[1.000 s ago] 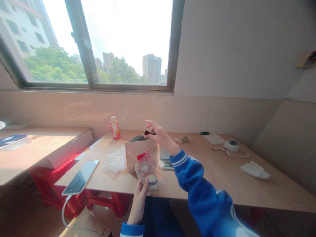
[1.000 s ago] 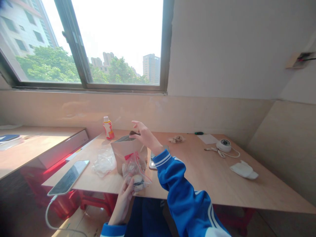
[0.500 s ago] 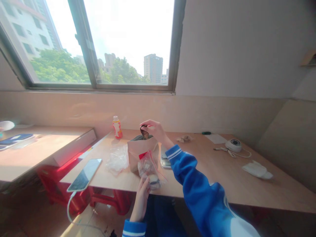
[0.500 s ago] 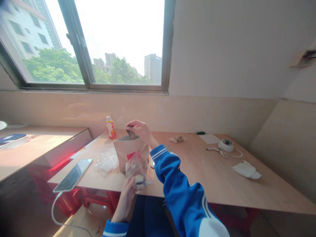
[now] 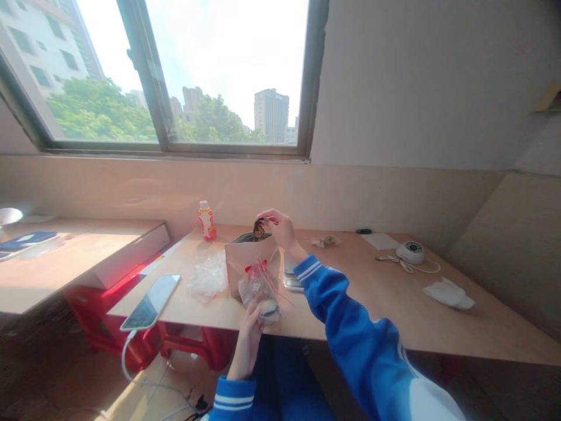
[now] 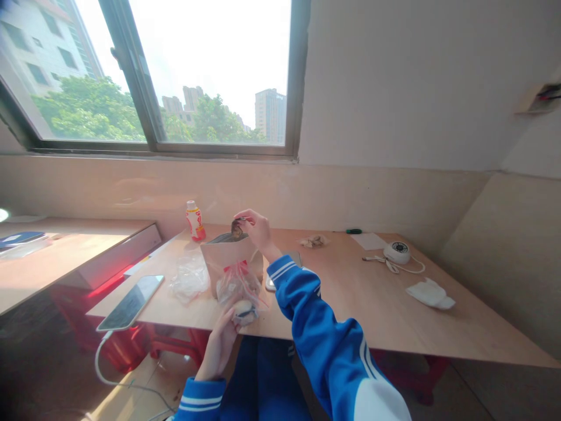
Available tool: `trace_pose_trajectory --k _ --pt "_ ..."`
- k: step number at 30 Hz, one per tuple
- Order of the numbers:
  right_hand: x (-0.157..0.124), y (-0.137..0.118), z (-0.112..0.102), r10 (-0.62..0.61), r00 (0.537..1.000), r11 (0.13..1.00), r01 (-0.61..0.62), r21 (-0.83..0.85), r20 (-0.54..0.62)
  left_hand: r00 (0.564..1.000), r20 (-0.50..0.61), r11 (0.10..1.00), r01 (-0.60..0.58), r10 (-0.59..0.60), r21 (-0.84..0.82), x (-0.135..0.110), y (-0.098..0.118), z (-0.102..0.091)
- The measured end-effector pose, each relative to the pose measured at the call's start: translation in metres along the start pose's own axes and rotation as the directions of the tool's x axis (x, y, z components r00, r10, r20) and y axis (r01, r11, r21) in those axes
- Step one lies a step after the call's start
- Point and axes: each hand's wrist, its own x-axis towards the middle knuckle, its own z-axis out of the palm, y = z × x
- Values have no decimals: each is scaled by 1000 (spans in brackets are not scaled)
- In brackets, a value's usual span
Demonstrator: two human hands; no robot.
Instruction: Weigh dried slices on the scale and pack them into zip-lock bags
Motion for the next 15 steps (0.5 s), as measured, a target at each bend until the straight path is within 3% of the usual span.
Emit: trace_pose_trajectory --k 3,6,9,12,15 --pt "-5 1 1 8 1000 1000 -8 1 28 999 39 1000 -17 17 14 -2 2 1" --pt "-15 1 -1 -61 989 996 69 -50 136 999 38 998 -38 37 42 -3 2 0" --pt "-24 -2 -6 -122 956 970 172 -170 266 997 12 996 -71 70 58 -2 -1 1" --pt "-28 -11 -13 -107 924 958 195 -211 367 996 -27 994 -88 90 72 1 -4 1" --pt "-34 -28 -22 -117 933 966 186 -179 339 993 -36 989 -109 113 95 2 -6 1"
